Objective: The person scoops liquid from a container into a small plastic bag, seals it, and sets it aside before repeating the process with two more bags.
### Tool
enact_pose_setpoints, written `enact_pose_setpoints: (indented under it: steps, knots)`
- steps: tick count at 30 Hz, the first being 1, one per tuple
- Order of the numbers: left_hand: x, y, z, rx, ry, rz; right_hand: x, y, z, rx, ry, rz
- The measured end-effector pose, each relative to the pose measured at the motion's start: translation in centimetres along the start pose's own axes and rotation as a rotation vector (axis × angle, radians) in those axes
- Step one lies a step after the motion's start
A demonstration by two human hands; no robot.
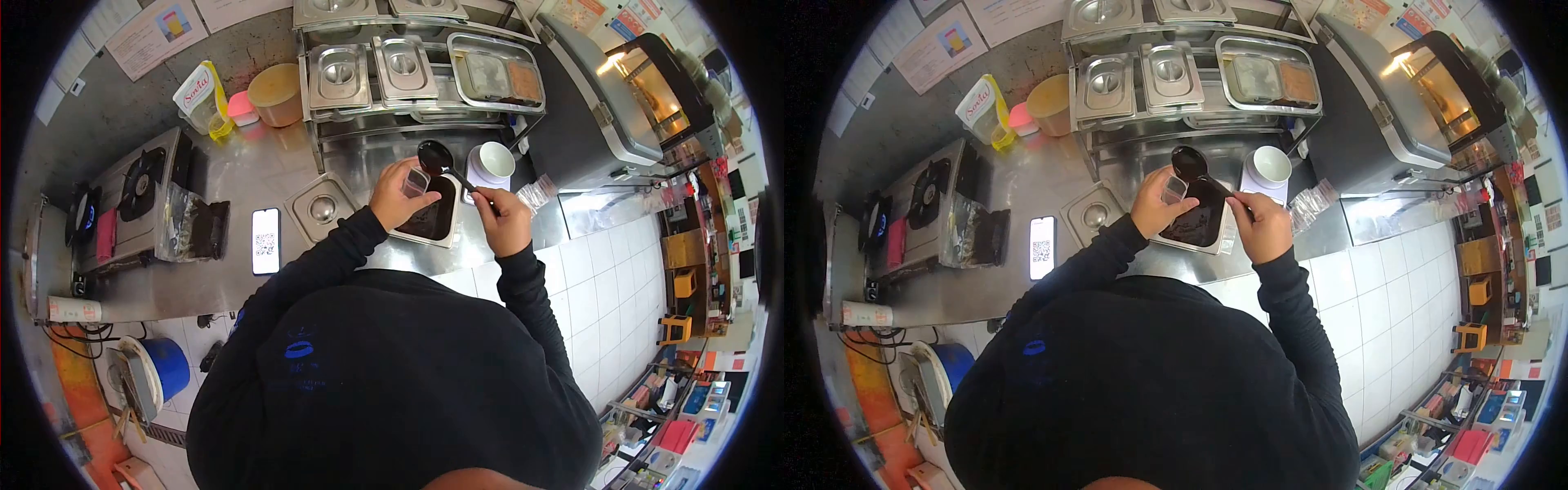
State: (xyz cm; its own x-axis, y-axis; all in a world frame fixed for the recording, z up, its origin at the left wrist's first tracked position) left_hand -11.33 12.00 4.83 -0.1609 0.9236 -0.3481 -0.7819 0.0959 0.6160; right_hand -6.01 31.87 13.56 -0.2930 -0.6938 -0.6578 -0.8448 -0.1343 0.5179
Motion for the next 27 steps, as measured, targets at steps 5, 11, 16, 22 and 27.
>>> enact_pose_setpoints:
  steps: [5, 11, 16, 22, 27]
  knots:
    - [0.3, 0.0, -0.8, -0.095, -0.058, -0.083, 0.2, 0.0, -0.7, -0.156, -0.13, 0.084]
    - [0.5, -0.3, -0.9, -0.084, -0.057, -0.064, -0.3, 0.1, -1.4, -0.204, -0.138, 0.146]
    - [0.3, -0.1, -0.5, -0.231, -0.066, -0.141, 0.3, -0.5, -1.3, -0.301, -0.174, 0.136]
    - [0.4, -0.3, -0.4, -0.227, -0.135, -0.119, 1.1, -0.8, 1.2, 0.047, 0.066, 0.019]
    - [0.5, -0.8, -1.3, -0.199, -0.189, -0.046, 3.4, -1.8, 6.0, 0.253, 0.128, -0.059]
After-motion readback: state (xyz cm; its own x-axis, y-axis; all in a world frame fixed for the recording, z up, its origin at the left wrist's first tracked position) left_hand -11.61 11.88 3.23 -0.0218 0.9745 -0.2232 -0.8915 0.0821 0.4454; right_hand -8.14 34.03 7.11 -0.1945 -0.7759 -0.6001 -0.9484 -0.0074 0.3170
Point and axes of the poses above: each hand's wrist, its own y-axis towards the middle knuckle, its own x-axis out of the palm, z = x × y, the point moved 3 cm from there along y, towards the middle knuckle, and after that the axes turned 2 degrees about y, right-handed, at the moved point
